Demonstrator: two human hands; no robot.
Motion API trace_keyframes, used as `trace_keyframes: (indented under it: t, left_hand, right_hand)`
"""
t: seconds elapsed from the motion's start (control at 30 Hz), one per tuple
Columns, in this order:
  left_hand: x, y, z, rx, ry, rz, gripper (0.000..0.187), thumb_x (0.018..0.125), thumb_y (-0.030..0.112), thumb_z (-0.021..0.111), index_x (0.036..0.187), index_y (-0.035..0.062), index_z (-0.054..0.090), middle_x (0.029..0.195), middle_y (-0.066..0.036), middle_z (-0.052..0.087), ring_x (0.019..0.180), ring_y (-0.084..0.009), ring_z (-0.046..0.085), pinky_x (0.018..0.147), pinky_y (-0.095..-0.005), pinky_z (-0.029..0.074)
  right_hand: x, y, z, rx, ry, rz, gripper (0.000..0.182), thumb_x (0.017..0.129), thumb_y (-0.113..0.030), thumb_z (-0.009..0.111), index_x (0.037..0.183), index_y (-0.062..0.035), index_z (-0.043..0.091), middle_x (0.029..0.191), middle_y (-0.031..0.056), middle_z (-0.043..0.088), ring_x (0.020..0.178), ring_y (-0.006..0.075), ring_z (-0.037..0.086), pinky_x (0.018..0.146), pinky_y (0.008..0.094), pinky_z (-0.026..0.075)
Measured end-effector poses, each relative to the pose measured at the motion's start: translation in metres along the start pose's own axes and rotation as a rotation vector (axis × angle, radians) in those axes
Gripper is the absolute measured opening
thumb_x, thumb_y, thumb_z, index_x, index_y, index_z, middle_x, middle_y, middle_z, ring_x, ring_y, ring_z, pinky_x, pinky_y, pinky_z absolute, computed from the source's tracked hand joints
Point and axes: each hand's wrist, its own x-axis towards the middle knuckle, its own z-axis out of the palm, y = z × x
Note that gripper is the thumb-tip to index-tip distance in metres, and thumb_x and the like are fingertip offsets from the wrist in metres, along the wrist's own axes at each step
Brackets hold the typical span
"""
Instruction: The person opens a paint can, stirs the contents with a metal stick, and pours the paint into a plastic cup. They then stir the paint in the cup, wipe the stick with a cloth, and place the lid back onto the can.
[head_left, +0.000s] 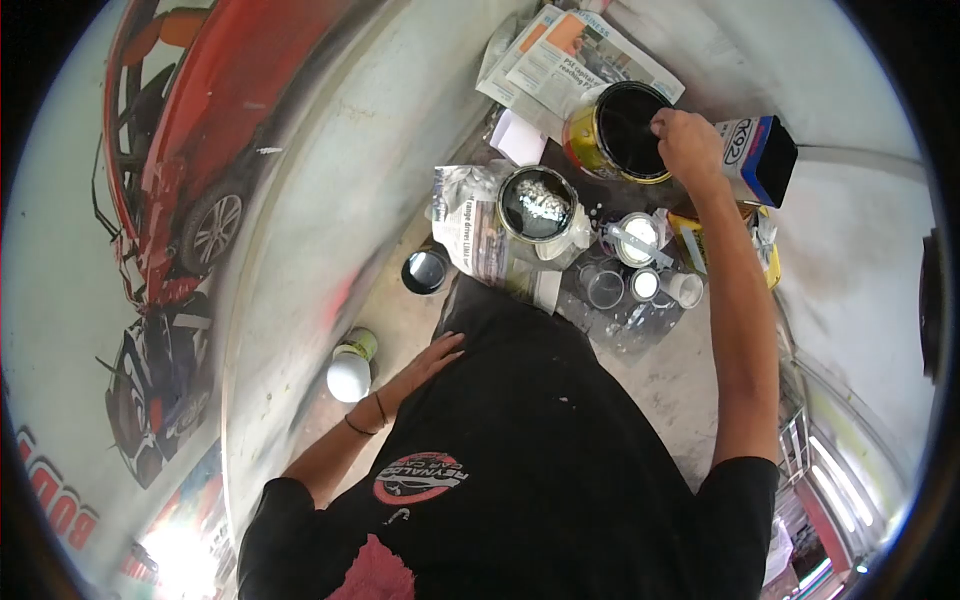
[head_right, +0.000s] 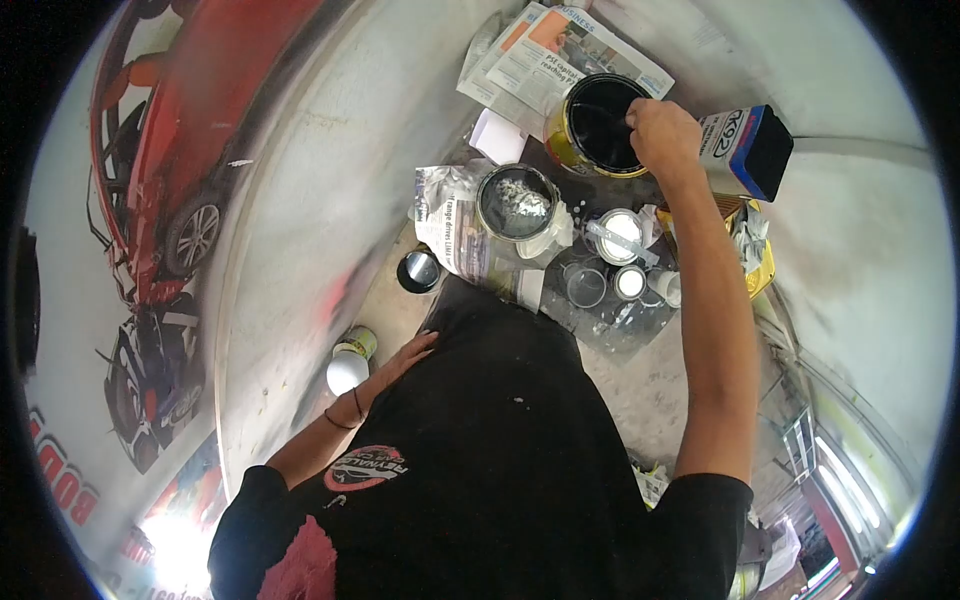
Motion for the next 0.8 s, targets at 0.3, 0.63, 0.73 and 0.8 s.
trace_keyframes:
  t: [0.3,0.63,0.73,0.8]
  left_hand:
    - [0.04,0.034,-0.075,-0.051,-0.304,-0.288,0.099,0.089,0.036,0.085,0.17,0.0071,0.036,0.173,-0.024,0.037,0.159,-0.0429,0.039,0.132,-0.0498,0.033]
    - [0.29,-0.002,-0.07,-0.67,0.418,-0.48,0.061,0.108,0.033,0.07,0.158,0.0032,0.051,0.145,-0.016,0.068,0.118,-0.0228,0.07,0.089,-0.0365,0.06]
    - [0.346,0.022,-0.024,-0.648,0.408,-0.484,0.078,0.108,0.037,0.071,0.169,0.0048,0.035,0.159,-0.018,0.056,0.124,-0.0246,0.068,0.089,-0.0373,0.06]
    - [0.366,0.04,-0.011,-0.697,0.445,-0.511,0.095,0.109,0.044,0.069,0.177,0.0088,0.013,0.176,-0.019,0.032,0.139,-0.0317,0.061,0.102,-0.0396,0.058]
  right_hand:
    - [-0.028,0.019,-0.007,0.321,0.109,0.142,0.028,0.1,-0.034,0.072,0.109,-0.0076,0.077,0.099,0.021,0.078,0.098,0.0447,0.075,0.085,0.054,0.056]
    - [-0.071,0.017,0.008,0.56,0.292,0.369,0.037,0.102,-0.042,0.073,0.108,-0.0056,0.079,0.093,0.02,0.078,0.092,0.0414,0.076,0.083,0.0482,0.057]
    - [-0.062,0.021,0.017,0.563,0.34,0.326,0.036,0.102,-0.041,0.072,0.111,-0.0062,0.079,0.099,0.0207,0.079,0.097,0.041,0.076,0.086,0.0476,0.057]
    - [-0.049,0.031,0.024,0.547,0.379,0.296,0.036,0.102,-0.04,0.072,0.113,-0.0065,0.079,0.102,0.0211,0.08,0.1,0.0406,0.076,0.087,0.0471,0.057]
